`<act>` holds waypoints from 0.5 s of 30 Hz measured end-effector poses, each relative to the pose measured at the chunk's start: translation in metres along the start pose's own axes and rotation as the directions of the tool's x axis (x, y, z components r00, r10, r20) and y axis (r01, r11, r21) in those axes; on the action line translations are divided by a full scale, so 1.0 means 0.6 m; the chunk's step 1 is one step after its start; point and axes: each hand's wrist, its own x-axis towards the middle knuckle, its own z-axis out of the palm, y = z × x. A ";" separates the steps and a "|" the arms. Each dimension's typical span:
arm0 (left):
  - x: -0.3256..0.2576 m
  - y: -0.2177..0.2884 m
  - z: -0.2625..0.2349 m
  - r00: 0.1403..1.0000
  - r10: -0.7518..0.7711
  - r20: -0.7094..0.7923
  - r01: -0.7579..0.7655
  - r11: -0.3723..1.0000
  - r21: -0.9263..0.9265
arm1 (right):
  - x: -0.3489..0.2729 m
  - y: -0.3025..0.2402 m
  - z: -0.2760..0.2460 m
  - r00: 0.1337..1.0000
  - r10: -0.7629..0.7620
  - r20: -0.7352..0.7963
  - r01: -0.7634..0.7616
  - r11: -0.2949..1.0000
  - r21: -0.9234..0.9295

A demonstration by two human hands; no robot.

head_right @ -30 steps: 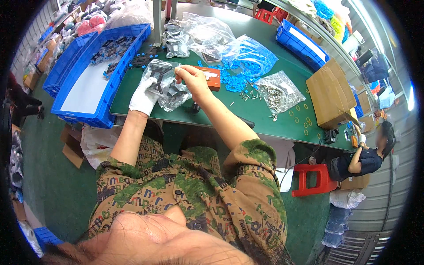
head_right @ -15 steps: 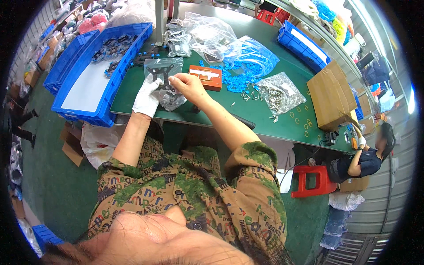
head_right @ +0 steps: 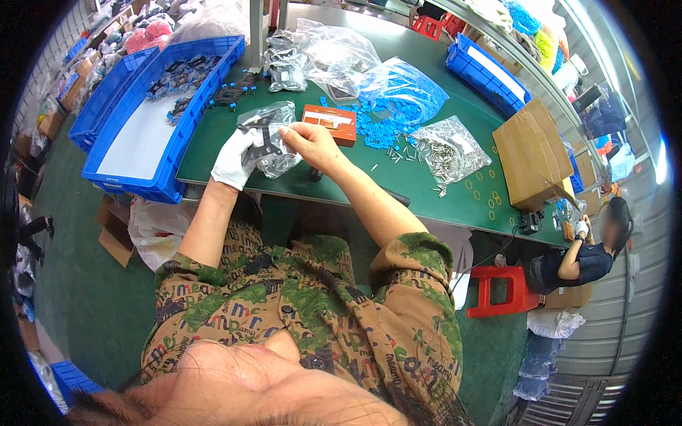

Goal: The person assembles small hardware components at a green workbench. They pick up black plastic parts and blue plastic pieces, then use a hammer to tap them together. The person repeatedly handles the components, occasionally placing finished units into a blue bin or a plastic bag.

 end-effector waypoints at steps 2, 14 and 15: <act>0.002 -0.001 -0.019 0.996 0.088 -0.026 -0.087 0.996 0.036 | -0.006 -0.030 -0.005 0.995 0.044 0.085 -0.047 0.998 0.034; 0.015 -0.024 -0.020 0.961 0.171 -0.216 -0.198 0.974 -0.111 | -0.005 0.046 0.078 0.974 0.189 0.126 -0.227 0.815 0.533; 0.013 -0.023 -0.021 0.959 0.161 -0.235 -0.190 0.976 -0.103 | -0.007 0.044 0.083 0.982 0.181 0.046 -0.181 0.858 0.480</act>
